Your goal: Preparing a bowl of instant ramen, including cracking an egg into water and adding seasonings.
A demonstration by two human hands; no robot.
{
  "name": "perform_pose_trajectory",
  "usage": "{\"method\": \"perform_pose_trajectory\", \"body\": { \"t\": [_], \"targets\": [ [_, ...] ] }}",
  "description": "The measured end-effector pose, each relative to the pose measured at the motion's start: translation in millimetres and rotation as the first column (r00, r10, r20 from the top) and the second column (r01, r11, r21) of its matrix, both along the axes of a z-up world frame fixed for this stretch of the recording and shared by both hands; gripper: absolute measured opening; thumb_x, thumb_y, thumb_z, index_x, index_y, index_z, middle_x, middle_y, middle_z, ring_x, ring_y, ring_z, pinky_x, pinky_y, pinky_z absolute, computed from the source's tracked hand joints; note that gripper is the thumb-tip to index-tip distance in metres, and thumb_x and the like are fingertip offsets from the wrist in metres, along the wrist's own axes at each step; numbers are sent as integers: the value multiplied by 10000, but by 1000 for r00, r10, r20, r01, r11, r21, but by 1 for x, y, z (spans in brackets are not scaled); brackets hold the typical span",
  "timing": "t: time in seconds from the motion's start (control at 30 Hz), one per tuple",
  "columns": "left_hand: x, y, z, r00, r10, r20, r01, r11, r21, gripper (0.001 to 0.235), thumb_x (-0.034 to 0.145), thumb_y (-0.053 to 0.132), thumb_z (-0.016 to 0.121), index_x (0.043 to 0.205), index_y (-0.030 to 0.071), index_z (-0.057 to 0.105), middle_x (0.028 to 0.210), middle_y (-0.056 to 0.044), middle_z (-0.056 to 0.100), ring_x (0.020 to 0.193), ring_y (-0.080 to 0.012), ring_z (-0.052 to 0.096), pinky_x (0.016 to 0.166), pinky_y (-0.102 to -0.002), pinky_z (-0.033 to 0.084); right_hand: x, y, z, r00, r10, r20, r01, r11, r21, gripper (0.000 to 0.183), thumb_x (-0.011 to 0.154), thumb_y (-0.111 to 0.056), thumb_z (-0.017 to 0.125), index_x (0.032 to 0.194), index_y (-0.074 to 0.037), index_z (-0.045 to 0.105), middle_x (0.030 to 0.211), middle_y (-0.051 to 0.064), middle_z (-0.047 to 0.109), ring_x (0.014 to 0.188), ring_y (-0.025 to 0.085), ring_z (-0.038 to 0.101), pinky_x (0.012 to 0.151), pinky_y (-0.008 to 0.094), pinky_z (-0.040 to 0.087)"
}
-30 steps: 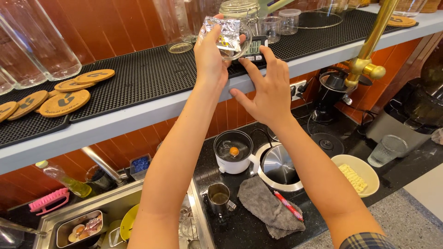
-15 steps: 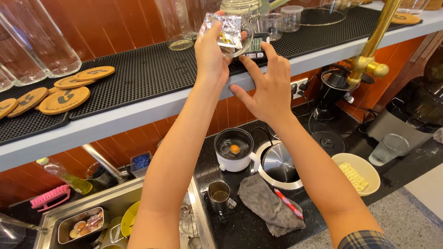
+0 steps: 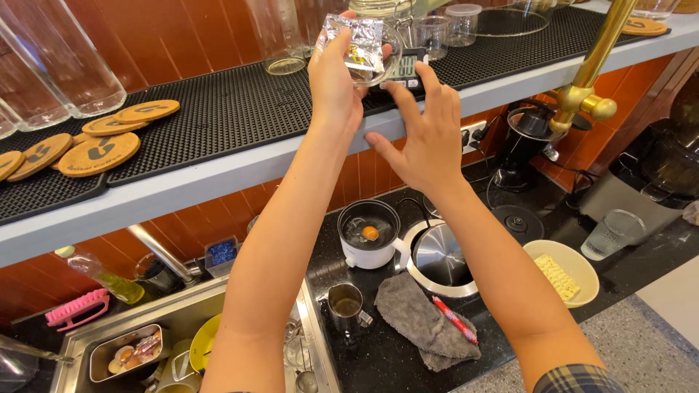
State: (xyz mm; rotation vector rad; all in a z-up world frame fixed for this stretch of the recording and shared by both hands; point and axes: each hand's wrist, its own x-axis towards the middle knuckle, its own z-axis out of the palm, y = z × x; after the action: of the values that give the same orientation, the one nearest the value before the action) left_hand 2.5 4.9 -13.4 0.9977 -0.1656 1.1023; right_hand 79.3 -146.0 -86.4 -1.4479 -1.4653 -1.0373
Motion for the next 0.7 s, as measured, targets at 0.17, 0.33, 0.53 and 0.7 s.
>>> {"method": "perform_pose_trajectory", "body": {
  "t": [0.17, 0.33, 0.53, 0.7],
  "targets": [
    [1, 2, 0, 1000, -19, 20, 19, 1000, -6, 319, 1043, 154, 449, 1332, 52, 539, 1124, -176, 696, 877, -308, 755, 712, -432, 640, 3, 1, -2, 999, 32, -23, -31, 999, 20, 738, 931, -540, 816, 1434, -80, 532, 1589, 205, 338, 1348, 463, 417, 1168, 560, 336],
    [5, 9, -5, 998, -20, 51, 20, 1000, -9, 258, 1022, 132, 493, 1255, 31, 536, 1073, -165, 693, 862, -318, 756, 716, -428, 648, 5, -4, 0, 995, 71, -67, -73, 997, -24, 707, 910, -477, 842, 1425, -102, 534, 1594, 209, 343, 1360, 457, 424, 1164, 545, 355],
    [6, 10, -6, 995, 51, 84, -55, 997, 49, 132, 1025, 107, 509, 1135, 39, 535, 941, -122, 707, 815, -249, 741, 677, -398, 607, 27, -4, 17, 961, 238, -140, -243, 970, -13, 653, 1015, -374, 780, 1507, -63, 484, 1629, 218, 334, 1378, 401, 493, 1196, 483, 397],
    [-1, 22, -31, 954, 187, 236, -202, 979, 40, 157, 1114, 143, 480, 1016, 27, 520, 831, -21, 592, 701, -144, 606, 599, -362, 517, 31, -16, 39, 897, 243, -370, -298, 949, -99, 643, 1011, -369, 791, 1476, -38, 495, 1452, 218, 548, 1199, 377, 619, 1035, 443, 498]
  ]
}}
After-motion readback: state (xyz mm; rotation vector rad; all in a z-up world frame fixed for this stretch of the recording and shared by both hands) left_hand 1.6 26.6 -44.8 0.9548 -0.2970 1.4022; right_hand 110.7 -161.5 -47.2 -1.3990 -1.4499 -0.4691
